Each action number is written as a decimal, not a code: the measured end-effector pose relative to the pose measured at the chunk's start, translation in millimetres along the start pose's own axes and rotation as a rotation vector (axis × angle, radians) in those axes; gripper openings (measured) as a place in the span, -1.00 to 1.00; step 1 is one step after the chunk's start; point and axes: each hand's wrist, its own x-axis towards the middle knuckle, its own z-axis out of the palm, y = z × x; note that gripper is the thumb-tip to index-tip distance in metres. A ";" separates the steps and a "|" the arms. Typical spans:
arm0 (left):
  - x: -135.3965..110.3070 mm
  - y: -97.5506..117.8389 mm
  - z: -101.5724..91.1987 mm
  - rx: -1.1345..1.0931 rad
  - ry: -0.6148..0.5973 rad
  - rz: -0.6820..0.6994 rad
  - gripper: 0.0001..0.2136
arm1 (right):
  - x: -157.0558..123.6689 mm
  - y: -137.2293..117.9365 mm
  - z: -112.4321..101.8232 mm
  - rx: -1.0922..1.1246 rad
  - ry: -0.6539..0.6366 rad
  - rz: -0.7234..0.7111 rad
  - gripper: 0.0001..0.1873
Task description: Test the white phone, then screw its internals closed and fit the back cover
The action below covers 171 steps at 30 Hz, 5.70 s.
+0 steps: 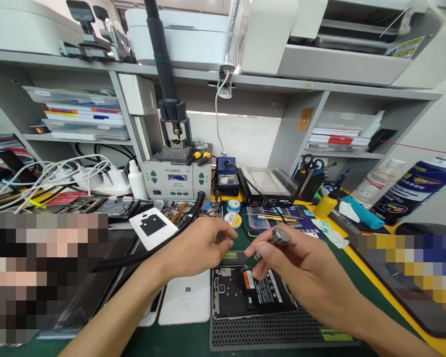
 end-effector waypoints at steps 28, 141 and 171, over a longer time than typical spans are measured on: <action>-8.3 5.1 -21.3 -0.086 -0.282 0.047 -0.82 | 13.8 3.0 21.2 -0.145 -0.040 -0.044 -0.82; 3.1 -28.3 -3.5 0.229 -0.010 -0.022 -0.74 | 27.1 5.4 -14.7 -0.046 0.211 -0.062 -0.78; 49.3 11.0 28.0 0.916 -0.244 -0.127 -0.67 | 17.3 44.4 -20.7 -0.096 0.220 -0.098 -0.88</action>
